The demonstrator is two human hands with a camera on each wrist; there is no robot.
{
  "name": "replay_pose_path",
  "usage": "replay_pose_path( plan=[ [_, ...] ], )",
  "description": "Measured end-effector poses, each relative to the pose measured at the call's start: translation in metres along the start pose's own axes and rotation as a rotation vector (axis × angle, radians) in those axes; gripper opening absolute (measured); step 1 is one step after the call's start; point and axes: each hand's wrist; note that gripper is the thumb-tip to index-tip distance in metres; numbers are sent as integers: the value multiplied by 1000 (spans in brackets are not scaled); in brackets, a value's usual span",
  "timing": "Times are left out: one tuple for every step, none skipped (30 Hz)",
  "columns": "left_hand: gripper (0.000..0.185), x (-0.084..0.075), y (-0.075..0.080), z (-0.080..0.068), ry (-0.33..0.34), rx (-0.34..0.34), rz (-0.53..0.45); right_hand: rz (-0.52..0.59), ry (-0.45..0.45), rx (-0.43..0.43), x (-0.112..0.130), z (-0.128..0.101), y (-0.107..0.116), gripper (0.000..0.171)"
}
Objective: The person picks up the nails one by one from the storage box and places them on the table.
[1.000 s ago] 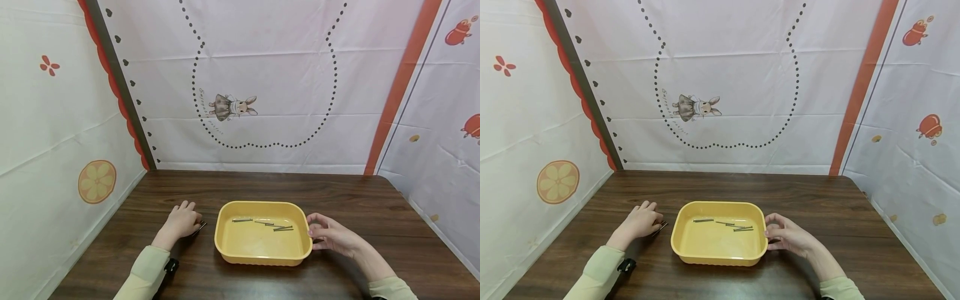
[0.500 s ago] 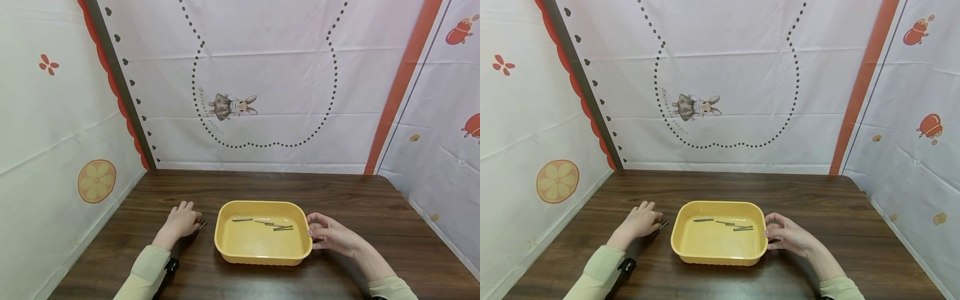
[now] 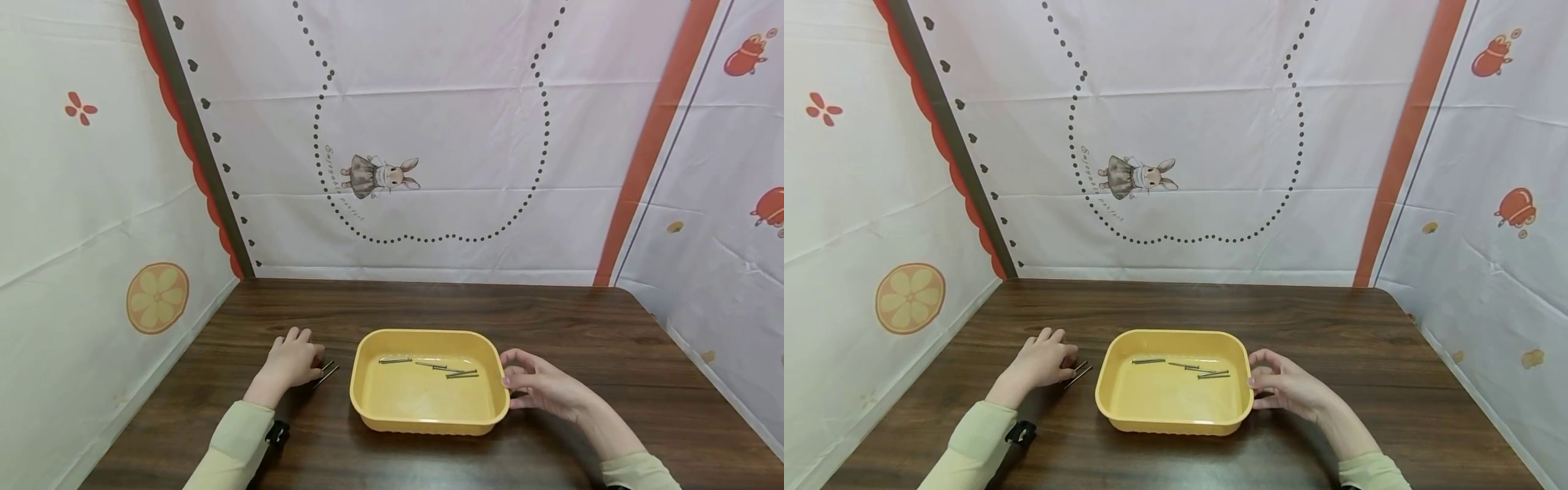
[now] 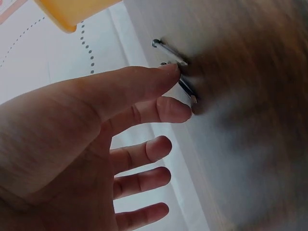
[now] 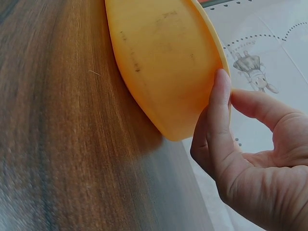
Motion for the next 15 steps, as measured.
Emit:
replay_pose_path(
  plan=[
    [33,1,0,0,1,-1,2,0,3,1,0,0,0,24],
    [34,1,1,-1,0,0,2,1,5,3,0,0,0,24],
    [34,1,1,-1,-1,1,4,1,10,5,-1,1,0,24],
    [34,1,2,-2,-2,1,5,2,12,5,-1,0,0,24],
    [34,1,2,-2,-2,2,5,2,12,6,-1,0,0,24],
    [33,1,2,-1,-1,3,6,2,11,6,-1,1,0,24],
    [33,1,2,-2,0,3,7,1,9,5,-1,1,0,24],
    [32,0,3,-2,1,4,7,0,7,5,-1,1,1,24],
    [32,0,3,-2,3,4,8,0,1,3,0,0,1,24],
    [31,0,3,-2,5,4,8,-1,-5,1,0,0,1,25],
    [31,0,4,-2,8,6,8,-1,-9,1,0,0,1,25],
    [31,0,4,-2,8,5,9,-2,-14,-1,0,0,1,25],
    [30,0,4,-2,10,7,8,-2,-15,-2,0,0,1,25],
    [29,0,5,-2,10,8,8,-3,-17,-3,0,0,1,25],
    [29,-1,5,-2,11,10,5,-3,-19,-4,0,0,1,25]
  ],
)
Point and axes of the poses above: each hand's wrist, its own z-axis towards the middle knuckle, its own y-axis out of the back of the hand, x = y × z, and after that the axes turned 15 degrees about -z, right-handed
